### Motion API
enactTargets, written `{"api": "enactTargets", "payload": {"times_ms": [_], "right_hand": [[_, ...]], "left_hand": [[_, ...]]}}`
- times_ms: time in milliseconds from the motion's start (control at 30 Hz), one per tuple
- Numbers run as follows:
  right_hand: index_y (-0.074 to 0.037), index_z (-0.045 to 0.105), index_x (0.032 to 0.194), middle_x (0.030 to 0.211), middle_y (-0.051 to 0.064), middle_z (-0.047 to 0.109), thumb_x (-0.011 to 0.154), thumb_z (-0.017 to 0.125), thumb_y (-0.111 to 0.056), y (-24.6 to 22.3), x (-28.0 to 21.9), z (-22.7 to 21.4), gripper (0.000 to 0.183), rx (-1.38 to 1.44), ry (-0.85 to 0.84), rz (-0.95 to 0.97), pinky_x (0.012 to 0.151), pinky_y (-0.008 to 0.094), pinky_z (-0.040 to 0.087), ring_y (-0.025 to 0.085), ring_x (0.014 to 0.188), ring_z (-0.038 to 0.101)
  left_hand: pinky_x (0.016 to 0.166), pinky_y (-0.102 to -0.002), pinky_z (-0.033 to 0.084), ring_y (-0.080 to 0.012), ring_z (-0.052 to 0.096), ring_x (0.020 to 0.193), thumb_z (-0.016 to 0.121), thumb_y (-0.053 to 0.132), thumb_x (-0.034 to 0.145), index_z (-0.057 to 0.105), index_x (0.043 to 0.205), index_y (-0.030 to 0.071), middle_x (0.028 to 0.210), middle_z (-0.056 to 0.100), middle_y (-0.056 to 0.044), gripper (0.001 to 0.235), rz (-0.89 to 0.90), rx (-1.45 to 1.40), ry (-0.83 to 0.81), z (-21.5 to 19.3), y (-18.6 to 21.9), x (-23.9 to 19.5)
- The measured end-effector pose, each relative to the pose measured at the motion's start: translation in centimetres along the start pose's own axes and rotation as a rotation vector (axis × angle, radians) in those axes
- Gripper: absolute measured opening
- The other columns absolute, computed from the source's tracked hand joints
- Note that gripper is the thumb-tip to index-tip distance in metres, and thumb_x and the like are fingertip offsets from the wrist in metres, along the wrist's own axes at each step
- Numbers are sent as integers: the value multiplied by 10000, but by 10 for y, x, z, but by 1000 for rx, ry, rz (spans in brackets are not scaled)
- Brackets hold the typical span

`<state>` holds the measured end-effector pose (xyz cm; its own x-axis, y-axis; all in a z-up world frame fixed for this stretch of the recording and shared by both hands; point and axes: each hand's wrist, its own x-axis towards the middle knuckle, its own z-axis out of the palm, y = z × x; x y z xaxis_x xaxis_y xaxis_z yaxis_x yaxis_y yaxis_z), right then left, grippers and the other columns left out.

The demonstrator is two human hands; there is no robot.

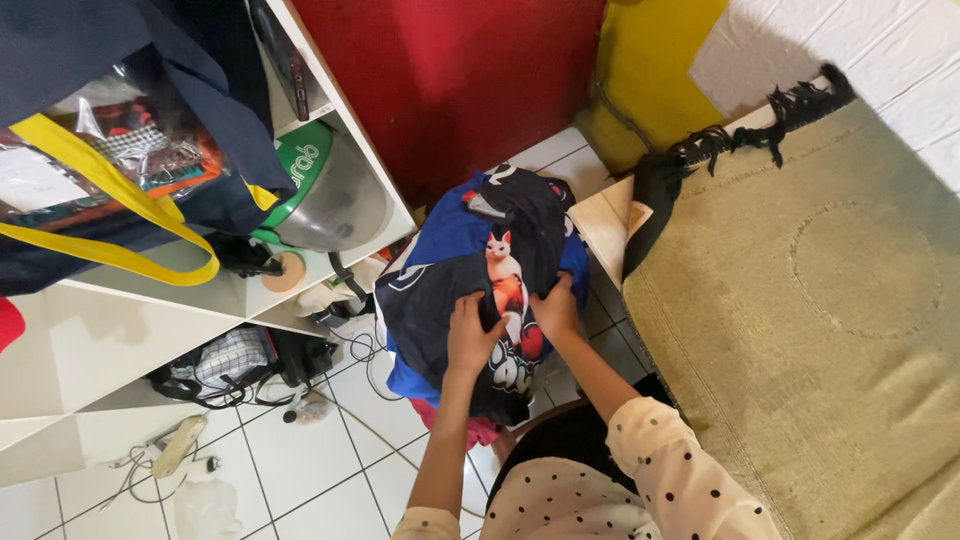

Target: The person picks up a shirt, spreads it out on a flat surface, and smooths it by hand. They fold the shirt into a square and place it into a laundry basket.

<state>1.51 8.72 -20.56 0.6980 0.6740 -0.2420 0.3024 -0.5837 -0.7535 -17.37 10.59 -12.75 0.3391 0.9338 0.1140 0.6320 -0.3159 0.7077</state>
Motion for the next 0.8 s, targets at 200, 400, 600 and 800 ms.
{"api": "enactTargets", "payload": {"times_ms": [200,400,600,800], "right_hand": [[25,714,960,934,201,716,915,641,-177,-3,0,7,220,173,29,-529,768,438,538,383,832,683],[-57,709,1165,998,43,703,976,498,-131,-32,-4,-8,293,973,-381,-65,776,239,516,102,871,634],[-84,553,1302,1041,85,667,934,534,-98,-87,-12,-79,369,1083,-455,142,743,384,570,187,885,686],[-48,591,1338,1272,78,695,987,649,-197,-139,-39,-151,386,1096,-713,-199,990,367,551,183,1112,716]], "left_hand": [[1029,-560,378,-390,361,1360,1017,308,454,273,1585,172,1511,355,-150,1361,-153,131,-250,-17,27,4],[1090,-644,230,-383,283,1450,999,342,494,166,1563,121,1566,355,-128,1373,-141,85,-129,-11,36,4],[1139,-494,371,-262,678,1160,748,284,767,669,1277,211,1120,769,-108,521,-181,162,-131,-20,36,16],[865,-384,550,-339,736,1008,564,0,852,669,1168,67,1003,755,-172,340,-125,-430,169,-40,84,16]]}}
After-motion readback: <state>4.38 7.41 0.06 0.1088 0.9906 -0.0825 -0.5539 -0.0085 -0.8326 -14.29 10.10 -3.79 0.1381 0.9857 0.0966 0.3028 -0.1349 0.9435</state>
